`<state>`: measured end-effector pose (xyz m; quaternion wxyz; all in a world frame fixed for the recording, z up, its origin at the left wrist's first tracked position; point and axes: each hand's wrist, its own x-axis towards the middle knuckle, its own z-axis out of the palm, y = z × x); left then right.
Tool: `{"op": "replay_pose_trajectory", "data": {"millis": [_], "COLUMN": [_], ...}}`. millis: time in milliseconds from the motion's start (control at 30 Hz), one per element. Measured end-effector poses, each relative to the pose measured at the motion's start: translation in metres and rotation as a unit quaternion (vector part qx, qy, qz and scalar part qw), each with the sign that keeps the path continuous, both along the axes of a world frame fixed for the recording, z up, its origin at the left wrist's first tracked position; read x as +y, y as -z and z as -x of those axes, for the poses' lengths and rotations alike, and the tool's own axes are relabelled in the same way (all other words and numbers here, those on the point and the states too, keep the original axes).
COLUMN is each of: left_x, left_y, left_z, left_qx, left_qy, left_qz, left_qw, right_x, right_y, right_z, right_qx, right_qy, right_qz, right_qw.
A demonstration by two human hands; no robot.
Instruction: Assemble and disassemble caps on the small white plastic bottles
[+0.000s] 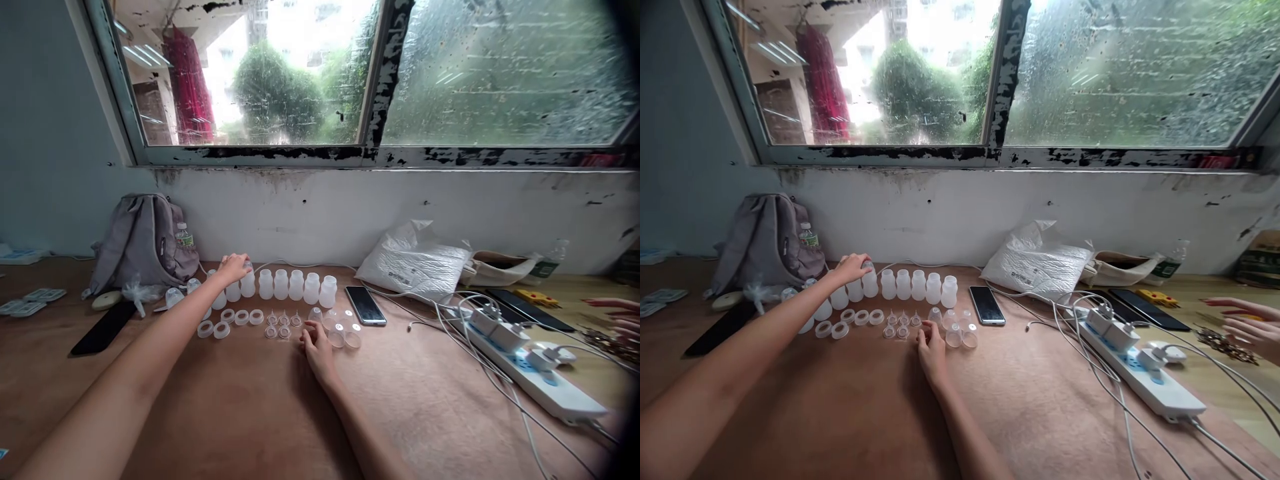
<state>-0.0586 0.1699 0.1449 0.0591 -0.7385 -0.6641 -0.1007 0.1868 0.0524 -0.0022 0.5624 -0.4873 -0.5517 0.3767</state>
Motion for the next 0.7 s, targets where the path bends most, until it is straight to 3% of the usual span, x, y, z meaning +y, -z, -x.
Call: {"op": "replay_pose_trajectory", "data": {"millis": [167, 333, 500, 700], "left_x": [0.003, 0.005, 0.002, -0.032], "left_y": [0.011, 0.016, 0.018, 0.024], "left_z": [-0.001, 0.001, 0.000, -0.006], "left_qx": [-0.004, -0.011, -0.031, -0.060], "left_qy": [-0.010, -0.028, -0.021, 0.056], "left_qz": [0.004, 0.000, -0.029, -0.102], "left_qw": [1.000, 1.000, 0.999, 0.991], "right_x": [-0.001, -0.003, -0.007, -0.008], "right_y": [-0.003, -0.002, -0.004, -0.002], "right_z": [0.002, 0.005, 0.009, 0.010], "right_qx": [-0.070, -0.170, -0.289, -0.430], "right_qy": [0.003, -0.002, -0.035, -0.088], "right_qz": [-0.002, -0.065, -0.139, -0.131], "right_qw": [0.998, 0.983, 0.947, 0.889]}}
